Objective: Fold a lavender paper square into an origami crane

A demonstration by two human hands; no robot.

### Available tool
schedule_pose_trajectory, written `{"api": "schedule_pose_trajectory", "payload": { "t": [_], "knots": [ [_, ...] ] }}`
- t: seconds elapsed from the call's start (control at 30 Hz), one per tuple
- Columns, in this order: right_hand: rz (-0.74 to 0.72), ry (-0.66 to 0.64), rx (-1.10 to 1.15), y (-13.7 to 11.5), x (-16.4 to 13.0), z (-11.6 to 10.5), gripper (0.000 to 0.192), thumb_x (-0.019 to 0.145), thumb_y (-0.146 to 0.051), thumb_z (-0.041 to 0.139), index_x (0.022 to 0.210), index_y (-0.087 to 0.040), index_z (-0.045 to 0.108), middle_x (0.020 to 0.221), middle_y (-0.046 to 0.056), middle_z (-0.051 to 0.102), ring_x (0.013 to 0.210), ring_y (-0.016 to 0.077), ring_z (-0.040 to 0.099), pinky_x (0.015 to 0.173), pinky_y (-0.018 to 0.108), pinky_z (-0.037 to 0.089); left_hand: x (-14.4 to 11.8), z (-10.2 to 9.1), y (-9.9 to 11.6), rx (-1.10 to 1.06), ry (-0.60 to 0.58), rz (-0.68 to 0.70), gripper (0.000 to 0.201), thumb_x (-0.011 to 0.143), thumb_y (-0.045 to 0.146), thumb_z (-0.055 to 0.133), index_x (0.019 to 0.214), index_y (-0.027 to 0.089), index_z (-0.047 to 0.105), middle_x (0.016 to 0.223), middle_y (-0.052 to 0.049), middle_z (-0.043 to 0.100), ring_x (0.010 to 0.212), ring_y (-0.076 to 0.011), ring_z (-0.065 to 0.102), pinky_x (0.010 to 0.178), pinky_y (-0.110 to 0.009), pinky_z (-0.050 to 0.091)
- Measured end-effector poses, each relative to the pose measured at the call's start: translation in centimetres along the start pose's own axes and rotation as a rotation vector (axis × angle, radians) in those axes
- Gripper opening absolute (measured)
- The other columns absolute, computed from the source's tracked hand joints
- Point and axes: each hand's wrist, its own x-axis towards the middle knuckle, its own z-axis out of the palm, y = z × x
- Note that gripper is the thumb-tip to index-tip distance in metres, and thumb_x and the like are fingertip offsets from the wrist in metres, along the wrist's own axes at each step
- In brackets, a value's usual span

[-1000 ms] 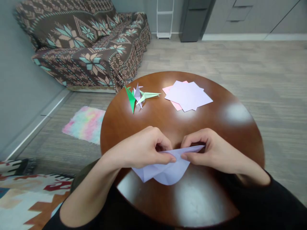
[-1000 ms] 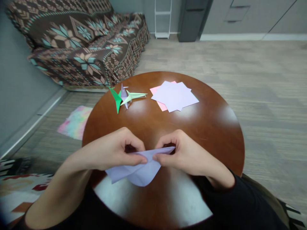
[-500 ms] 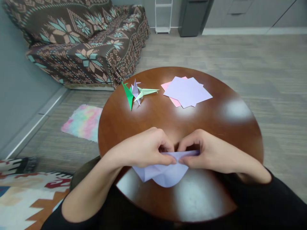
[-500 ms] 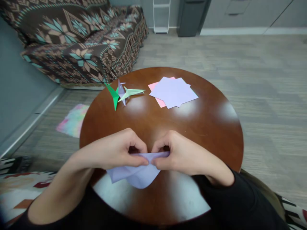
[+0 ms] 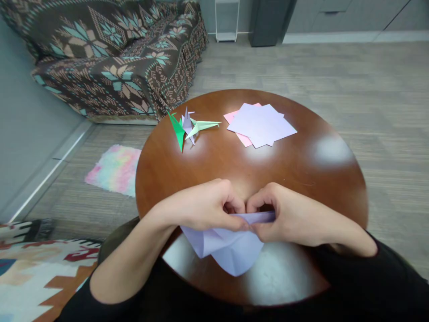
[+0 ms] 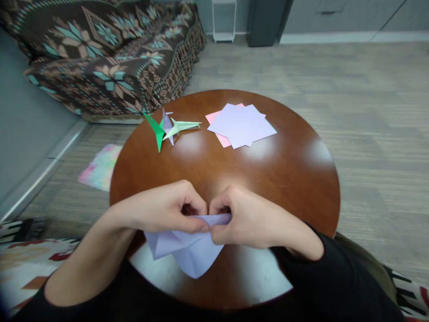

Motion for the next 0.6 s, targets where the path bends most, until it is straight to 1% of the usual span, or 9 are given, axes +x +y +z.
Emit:
{"api": "schedule_pose_trajectory", "payload": {
  "t": [0.2,0.3,0.47,0.6],
  "knots": [
    [-0.002,-0.007,0.013,-0.04,0.08,-0.15,0.009,0.071,-0.017,0.065,0.064,-0.019,0.059,0.059,-0.007,0.042,0.056,0.0091,0.035,0.049,0.026,0.024,0.13,-0.17,-0.21,-0.049,-0.025,0.000,0.028,0.086,0.037,0.070,0.072,0.013,0.068,0.062,0.003,0.052,0.057,-0.0078,0.041,0.049,-0.020,0.029],
    [-0.016,-0.022,0.022,0.21,0.11,-0.27,0.010,0.073,-0.018,0.066,0.065,-0.018,0.059,0.060,-0.007,0.042,0.056,0.0093,0.035,0.049,0.026,0.025,0.08,-0.23,-0.19,-0.067,-0.033,0.001,0.031,0.085,0.041,0.071,0.073,0.013,0.070,0.063,0.003,0.053,0.057,-0.0080,0.041,0.049,-0.020,0.029],
    [-0.046,-0.041,0.019,0.58,0.23,-0.48,0.010,0.075,-0.019,0.065,0.067,-0.018,0.062,0.061,-0.006,0.043,0.058,0.0097,0.036,0.051,0.026,0.027,0.07,-0.32,-0.14,-0.051,-0.052,0.002,0.034,0.087,0.045,0.070,0.077,0.012,0.072,0.064,0.003,0.053,0.057,-0.0079,0.041,0.049,-0.020,0.029],
    [-0.070,-0.050,0.012,0.61,0.27,-0.56,0.012,0.077,-0.019,0.065,0.066,-0.018,0.060,0.062,-0.006,0.043,0.058,0.0098,0.036,0.052,0.026,0.027,0.08,-0.29,-0.13,-0.043,-0.046,0.005,0.035,0.088,0.045,0.069,0.077,0.012,0.072,0.064,0.003,0.053,0.058,-0.0080,0.041,0.050,-0.020,0.030]
  ]
}}
